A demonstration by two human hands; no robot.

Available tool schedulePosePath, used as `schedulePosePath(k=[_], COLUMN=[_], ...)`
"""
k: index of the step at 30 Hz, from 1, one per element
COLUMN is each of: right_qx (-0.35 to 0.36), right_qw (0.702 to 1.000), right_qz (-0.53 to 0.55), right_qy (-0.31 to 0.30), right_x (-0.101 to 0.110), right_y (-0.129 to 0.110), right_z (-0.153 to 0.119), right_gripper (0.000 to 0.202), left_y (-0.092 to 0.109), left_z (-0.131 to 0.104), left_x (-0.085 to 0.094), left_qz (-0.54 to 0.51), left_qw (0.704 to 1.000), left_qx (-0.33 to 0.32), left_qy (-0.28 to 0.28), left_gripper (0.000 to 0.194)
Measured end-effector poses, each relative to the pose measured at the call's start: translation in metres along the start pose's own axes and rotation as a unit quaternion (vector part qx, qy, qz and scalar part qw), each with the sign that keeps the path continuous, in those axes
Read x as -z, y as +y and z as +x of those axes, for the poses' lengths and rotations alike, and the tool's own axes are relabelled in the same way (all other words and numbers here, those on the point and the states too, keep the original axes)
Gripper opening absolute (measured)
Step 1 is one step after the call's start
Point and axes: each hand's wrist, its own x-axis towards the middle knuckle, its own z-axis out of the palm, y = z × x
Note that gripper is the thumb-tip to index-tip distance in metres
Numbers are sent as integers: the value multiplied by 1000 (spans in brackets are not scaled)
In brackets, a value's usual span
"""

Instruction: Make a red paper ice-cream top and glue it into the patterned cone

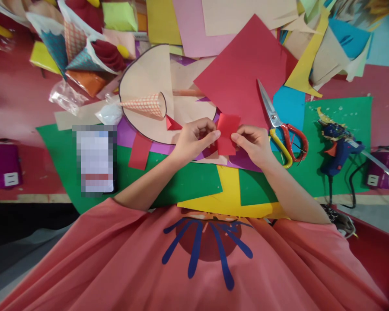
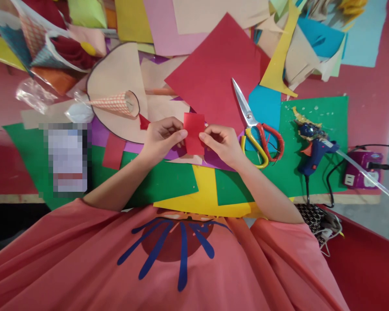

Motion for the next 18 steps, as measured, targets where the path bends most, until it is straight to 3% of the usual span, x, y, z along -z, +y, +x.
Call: schedulePosePath(k=[18], right_qx=[4], right_qw=[999], right_qz=[-28], right_qy=[-40], right_x=[0], right_y=[0], right_z=[-2], right_gripper=[38], left_y=[0], left_z=[-1], left_x=[2], left_qz=[31], left_qw=[999], left_qx=[-39], left_qy=[22], left_gripper=[36])
